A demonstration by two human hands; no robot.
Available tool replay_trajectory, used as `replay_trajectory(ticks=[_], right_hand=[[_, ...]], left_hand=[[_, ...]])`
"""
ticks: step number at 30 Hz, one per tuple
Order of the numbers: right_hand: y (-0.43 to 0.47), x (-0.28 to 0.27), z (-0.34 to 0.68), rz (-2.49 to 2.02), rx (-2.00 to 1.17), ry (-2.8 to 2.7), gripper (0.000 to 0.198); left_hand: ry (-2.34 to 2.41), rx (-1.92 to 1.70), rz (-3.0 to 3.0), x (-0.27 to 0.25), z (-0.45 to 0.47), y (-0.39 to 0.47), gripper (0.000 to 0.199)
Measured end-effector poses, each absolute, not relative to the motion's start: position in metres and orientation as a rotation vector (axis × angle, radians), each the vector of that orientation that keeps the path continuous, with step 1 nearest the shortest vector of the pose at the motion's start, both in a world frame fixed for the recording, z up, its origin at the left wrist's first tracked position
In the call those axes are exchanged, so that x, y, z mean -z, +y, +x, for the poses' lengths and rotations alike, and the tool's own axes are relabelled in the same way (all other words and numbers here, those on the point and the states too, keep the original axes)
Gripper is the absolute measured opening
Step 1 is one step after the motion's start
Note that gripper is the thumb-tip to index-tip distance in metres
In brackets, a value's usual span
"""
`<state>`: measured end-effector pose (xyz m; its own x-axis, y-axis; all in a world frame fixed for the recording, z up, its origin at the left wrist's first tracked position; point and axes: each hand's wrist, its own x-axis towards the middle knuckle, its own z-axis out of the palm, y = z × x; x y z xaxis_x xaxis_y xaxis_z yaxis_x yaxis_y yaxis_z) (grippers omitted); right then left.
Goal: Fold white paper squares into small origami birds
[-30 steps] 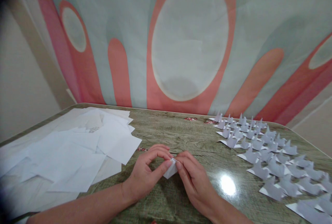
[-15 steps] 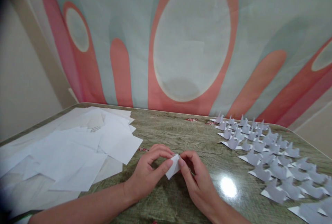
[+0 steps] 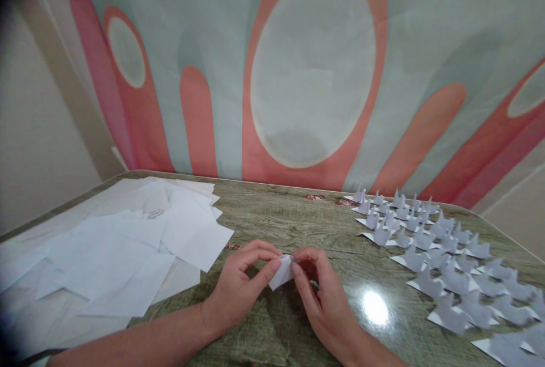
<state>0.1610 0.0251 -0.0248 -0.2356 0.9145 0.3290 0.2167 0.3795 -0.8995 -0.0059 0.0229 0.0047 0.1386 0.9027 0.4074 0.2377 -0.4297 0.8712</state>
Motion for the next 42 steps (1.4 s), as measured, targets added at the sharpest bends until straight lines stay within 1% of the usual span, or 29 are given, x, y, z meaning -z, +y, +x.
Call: replay_trajectory(ticks=[5, 9, 17, 23, 36, 42], right_hand=[[0.025, 0.023, 0.16, -0.996, -0.952, -1.71, 0.011], [0.025, 0.02, 0.161, -1.027, -0.963, -1.715, 0.014], [0.028, 0.015, 0.161, -1.012, -1.092, -1.674, 0.019], [0.03, 0.013, 0.162, -0.99, -1.142, -1.648, 0.017], [0.028, 0.012, 0.161, -1.059, -1.019, -1.717, 0.021], [0.028, 0.012, 0.162, -1.107, -0.956, -1.751, 0.019]], left_hand=[[1.088, -1.309, 1.814, -0.004, -0.006, 0.021, 0.011], [1.085, -1.293, 1.815, -0.005, -0.007, 0.02, 0.013], [1.057, -1.28, 1.783, -0.004, -0.005, 0.022, 0.016], [1.066, -1.299, 1.783, -0.003, -0.005, 0.022, 0.015], [1.152, -1.352, 1.745, 0.0, -0.003, 0.024, 0.008], [1.17, -1.333, 1.683, 0.0, -0.003, 0.023, 0.005]])
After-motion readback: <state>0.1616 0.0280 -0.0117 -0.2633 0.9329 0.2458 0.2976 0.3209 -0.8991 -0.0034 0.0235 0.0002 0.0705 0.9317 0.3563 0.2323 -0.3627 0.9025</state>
